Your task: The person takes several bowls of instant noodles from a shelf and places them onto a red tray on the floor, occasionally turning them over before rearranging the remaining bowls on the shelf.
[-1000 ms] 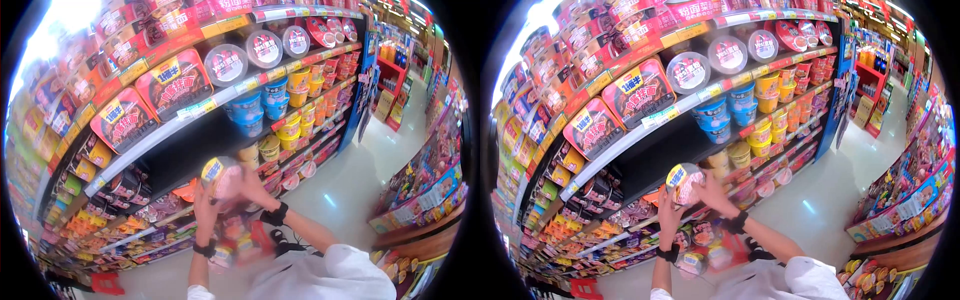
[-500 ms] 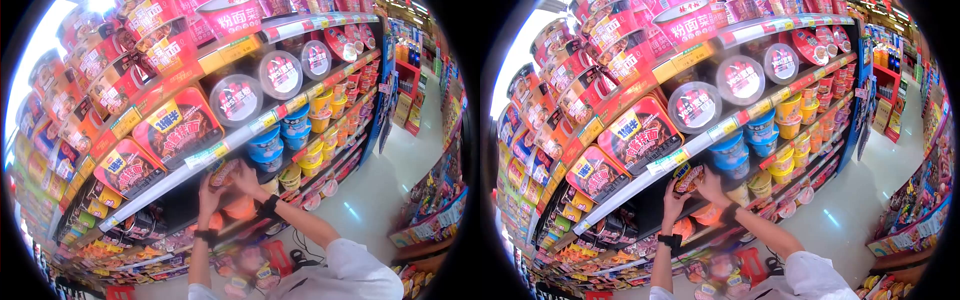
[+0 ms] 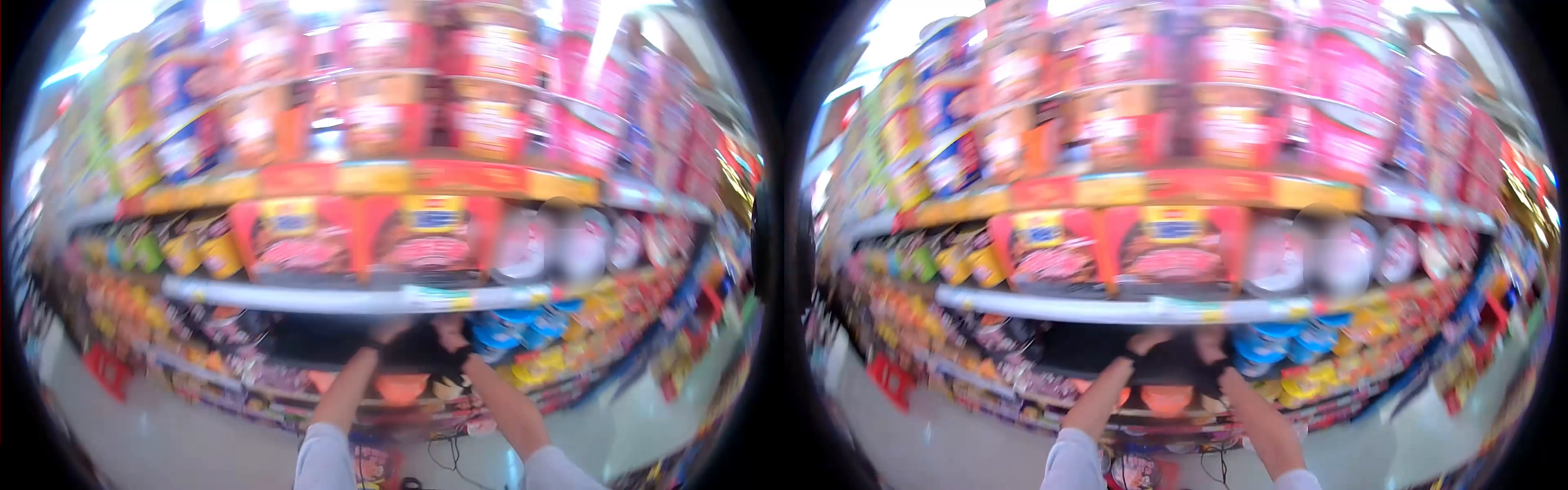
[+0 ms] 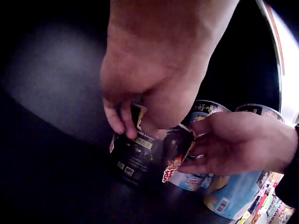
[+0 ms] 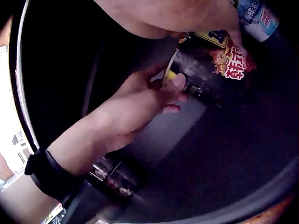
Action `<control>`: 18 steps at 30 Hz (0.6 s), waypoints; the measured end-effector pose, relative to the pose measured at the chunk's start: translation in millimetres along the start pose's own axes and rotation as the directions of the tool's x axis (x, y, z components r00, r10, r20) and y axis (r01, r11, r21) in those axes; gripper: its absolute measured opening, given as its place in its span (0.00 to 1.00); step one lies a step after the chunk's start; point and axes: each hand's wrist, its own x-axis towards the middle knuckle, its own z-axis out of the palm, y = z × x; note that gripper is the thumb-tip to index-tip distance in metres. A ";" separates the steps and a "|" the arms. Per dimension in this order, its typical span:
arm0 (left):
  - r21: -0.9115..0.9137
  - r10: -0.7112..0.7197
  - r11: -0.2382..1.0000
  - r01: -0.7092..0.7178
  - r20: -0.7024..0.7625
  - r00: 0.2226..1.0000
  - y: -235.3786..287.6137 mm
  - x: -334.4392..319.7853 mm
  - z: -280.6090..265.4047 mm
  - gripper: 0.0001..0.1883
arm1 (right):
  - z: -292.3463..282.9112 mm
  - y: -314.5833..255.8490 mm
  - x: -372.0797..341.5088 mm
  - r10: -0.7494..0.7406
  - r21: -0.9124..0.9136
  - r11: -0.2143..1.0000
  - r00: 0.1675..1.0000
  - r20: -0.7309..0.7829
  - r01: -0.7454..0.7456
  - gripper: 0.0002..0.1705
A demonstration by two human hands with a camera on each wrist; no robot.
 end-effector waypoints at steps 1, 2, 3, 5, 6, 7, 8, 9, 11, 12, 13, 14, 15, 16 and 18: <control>-0.026 -0.025 0.999 0.024 -0.032 0.999 30.4 -5.7 -8.9 0.20 | -2.7 5.7 2.4 0.056 0.105 0.993 0.998 0.017 -0.058 0.17; 0.015 -0.023 1.000 0.025 -0.088 0.996 57.4 -1.3 -11.0 0.18 | -5.7 8.8 8.2 0.113 0.217 0.969 0.993 0.033 -0.117 0.18; 0.055 -0.032 0.998 0.040 -0.135 0.990 83.1 3.1 -15.8 0.17 | -7.2 8.7 15.9 0.168 0.326 0.929 0.985 0.046 -0.174 0.18; 0.076 -0.072 0.993 0.087 -0.180 0.981 107.5 8.0 -19.1 0.13 | -5.3 7.7 21.3 0.266 0.476 0.841 0.963 0.054 -0.259 0.19; 0.060 -0.125 0.989 0.133 -0.117 0.985 89.8 19.9 -7.9 0.12 | -3.7 4.2 23.1 0.292 0.514 0.812 0.955 0.052 -0.276 0.20; 0.046 -0.105 0.992 0.118 -0.225 0.969 92.1 12.7 -6.1 0.15 | -1.4 7.2 23.2 0.311 0.521 0.803 0.949 0.044 -0.287 0.21; 0.030 -0.076 0.996 0.090 -0.314 0.946 97.4 4.7 1.4 0.18 | 1.9 10.8 24.5 0.330 0.530 0.794 0.943 0.035 -0.298 0.22; -0.058 -0.173 0.985 0.163 -0.317 0.932 120.8 -10.9 -11.7 0.27 | -14.7 -22.2 5.3 0.382 0.458 0.810 0.922 0.064 -0.368 0.14; -0.125 -0.196 0.980 0.158 -0.427 0.882 157.6 -44.3 -31.3 0.38 | -22.7 -22.2 -28.6 0.037 0.439 0.897 0.999 0.039 -0.050 0.17; -0.068 -0.116 0.993 0.095 -0.476 0.872 159.5 -58.8 -30.5 0.35 | -21.1 -21.6 -49.8 0.013 0.481 0.876 1.000 -0.004 -0.010 0.19; 0.119 0.049 0.993 0.023 -0.565 0.824 150.8 -73.3 -24.2 0.33 | -32.1 -64.2 -86.3 -0.058 0.450 0.887 0.993 -0.106 0.100 0.22; -0.275 -0.220 0.956 0.103 -0.439 0.871 172.8 -95.9 -39.0 0.31 | -31.6 -76.3 -119.4 0.092 0.418 0.908 0.983 -0.160 -0.017 0.24; -0.273 -0.232 0.955 0.119 -0.430 0.872 181.3 -118.7 -48.4 0.31 | -41.6 -70.1 -142.3 0.085 0.411 0.910 0.993 -0.077 -0.046 0.23; -0.247 -0.221 0.962 0.120 -0.439 0.871 179.7 -142.5 -51.8 0.30 | -45.5 -67.9 -161.1 0.064 0.415 0.908 0.998 0.008 -0.061 0.22; -0.434 -0.282 0.897 0.084 -0.413 0.866 164.6 -190.6 -49.4 0.25 | -48.2 -61.2 -212.3 0.042 0.419 0.899 0.979 0.198 -0.123 0.20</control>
